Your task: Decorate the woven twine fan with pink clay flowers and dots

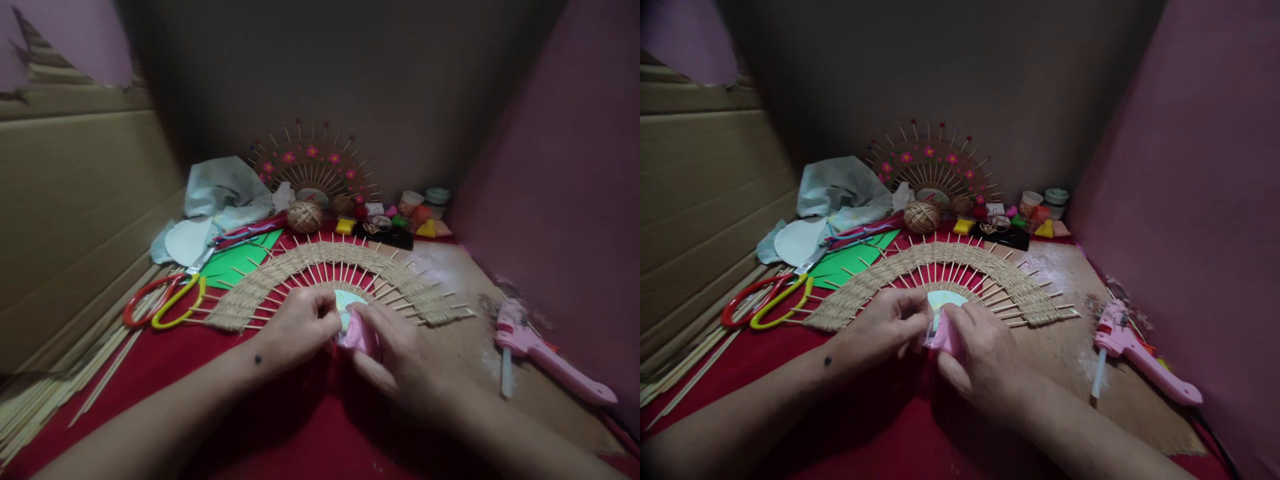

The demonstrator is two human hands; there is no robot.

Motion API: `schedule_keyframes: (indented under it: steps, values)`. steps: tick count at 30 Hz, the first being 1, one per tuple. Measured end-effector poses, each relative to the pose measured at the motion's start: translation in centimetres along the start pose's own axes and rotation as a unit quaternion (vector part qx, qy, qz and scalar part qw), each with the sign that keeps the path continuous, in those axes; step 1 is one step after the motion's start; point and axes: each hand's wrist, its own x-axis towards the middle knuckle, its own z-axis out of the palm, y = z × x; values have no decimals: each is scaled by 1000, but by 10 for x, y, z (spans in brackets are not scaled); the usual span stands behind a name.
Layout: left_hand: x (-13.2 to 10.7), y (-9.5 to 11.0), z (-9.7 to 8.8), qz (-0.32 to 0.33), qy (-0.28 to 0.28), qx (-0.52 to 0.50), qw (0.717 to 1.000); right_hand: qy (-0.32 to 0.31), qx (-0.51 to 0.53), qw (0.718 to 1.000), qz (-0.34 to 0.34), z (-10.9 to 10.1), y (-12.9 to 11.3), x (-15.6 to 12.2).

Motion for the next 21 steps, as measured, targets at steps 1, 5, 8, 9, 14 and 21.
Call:
schedule_keyframes:
  steps: [1, 5, 8, 9, 14, 21]
  values:
    - [0, -1, 0, 6, -2, 11, 1000, -2, 6, 1000, 8, -2, -1, 0]
    - [1, -5, 1, 57, 27, 43, 997, -5, 34, 998, 51, -5, -3, 0]
    - [2, -3, -1, 109, 33, 56, 992, 8, 46, 997, 58, -3, 0, 0]
    - [1, -2, -1, 122, 31, 67, 990, 14, 46, 997, 56, -3, 1, -1]
    - [0, 0, 0, 121, 23, 72, 990, 31, 32, 998, 45, 1, 6, -1]
    - [-2, 2, 9, 26, 29, -63, 997, 18, -3, 1000, -12, 0, 6, -1]
